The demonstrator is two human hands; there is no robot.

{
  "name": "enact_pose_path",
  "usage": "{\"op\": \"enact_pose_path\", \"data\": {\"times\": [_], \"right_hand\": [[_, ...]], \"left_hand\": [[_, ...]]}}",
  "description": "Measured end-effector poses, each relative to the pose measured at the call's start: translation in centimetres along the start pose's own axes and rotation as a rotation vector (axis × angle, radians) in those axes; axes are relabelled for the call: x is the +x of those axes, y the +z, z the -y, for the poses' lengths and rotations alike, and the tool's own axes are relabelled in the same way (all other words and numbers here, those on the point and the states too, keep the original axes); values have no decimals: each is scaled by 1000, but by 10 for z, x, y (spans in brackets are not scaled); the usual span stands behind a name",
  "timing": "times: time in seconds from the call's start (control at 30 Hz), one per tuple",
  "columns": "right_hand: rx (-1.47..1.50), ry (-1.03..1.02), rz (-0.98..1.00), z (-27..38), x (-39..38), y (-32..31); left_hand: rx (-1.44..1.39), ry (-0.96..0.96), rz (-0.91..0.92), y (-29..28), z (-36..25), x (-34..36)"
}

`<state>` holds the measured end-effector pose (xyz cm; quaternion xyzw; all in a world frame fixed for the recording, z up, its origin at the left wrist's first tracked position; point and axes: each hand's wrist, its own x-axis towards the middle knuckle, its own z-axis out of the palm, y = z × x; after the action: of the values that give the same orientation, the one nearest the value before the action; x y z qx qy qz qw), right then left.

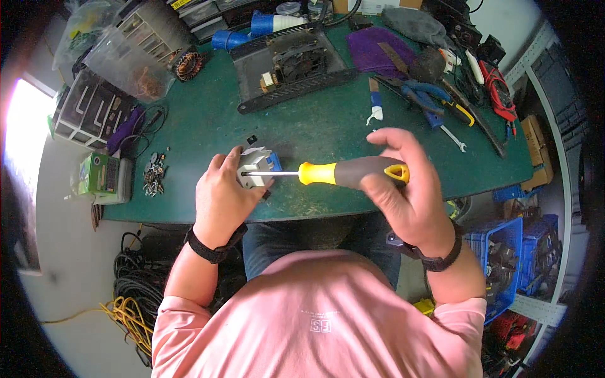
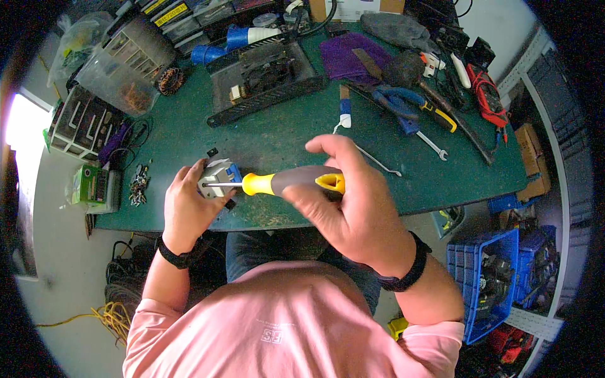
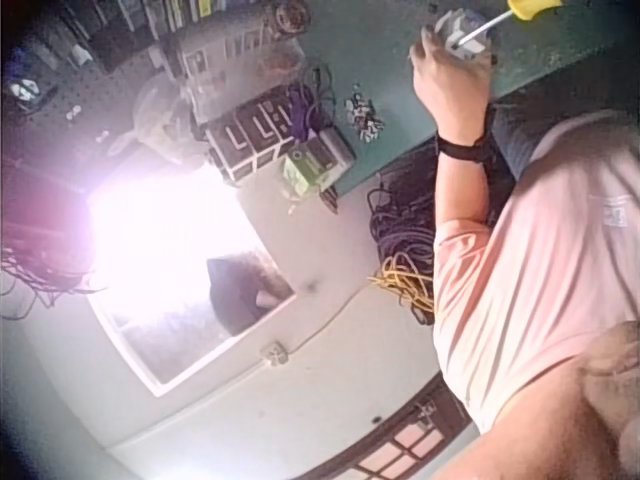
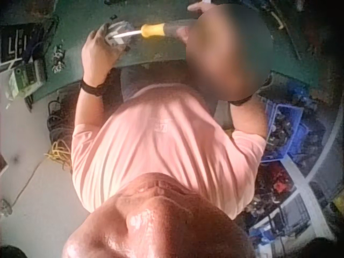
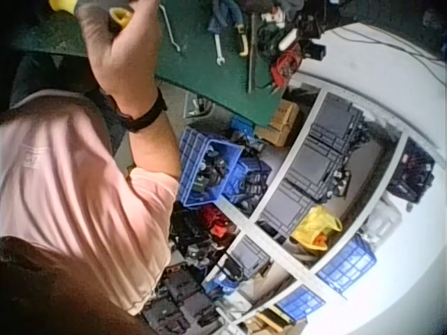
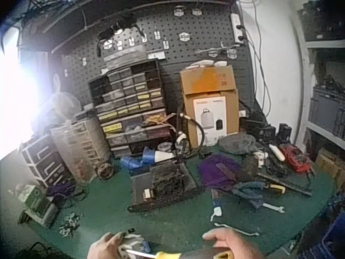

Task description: The person uses a yellow-handled screwdriver to tighten screws on a small white electrical component held in their left hand. They rotate the component to access different sides and continue tightening the screws throughout the clip.

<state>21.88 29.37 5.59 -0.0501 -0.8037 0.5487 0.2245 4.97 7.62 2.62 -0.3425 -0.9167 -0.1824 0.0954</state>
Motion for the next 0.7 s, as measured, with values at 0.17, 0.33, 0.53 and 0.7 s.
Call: {"op": "enact_pose_path", "data": {"times": [0.17, 0.33, 0.53, 0.7], "right_hand": [[21, -100, -98, -1, -2, 6], [-160, -131, -8, -12, 3, -4], [115, 80, -24, -5, 2, 2], [145, 20, -102, -15, -1, 7]], "left_hand": [[-11, 3, -2, 2, -2, 2], [4, -11, 11, -1, 0, -1], [-50, -1, 24, -2, 0, 0], [-242, 34, 13, -8, 6, -4]]}}
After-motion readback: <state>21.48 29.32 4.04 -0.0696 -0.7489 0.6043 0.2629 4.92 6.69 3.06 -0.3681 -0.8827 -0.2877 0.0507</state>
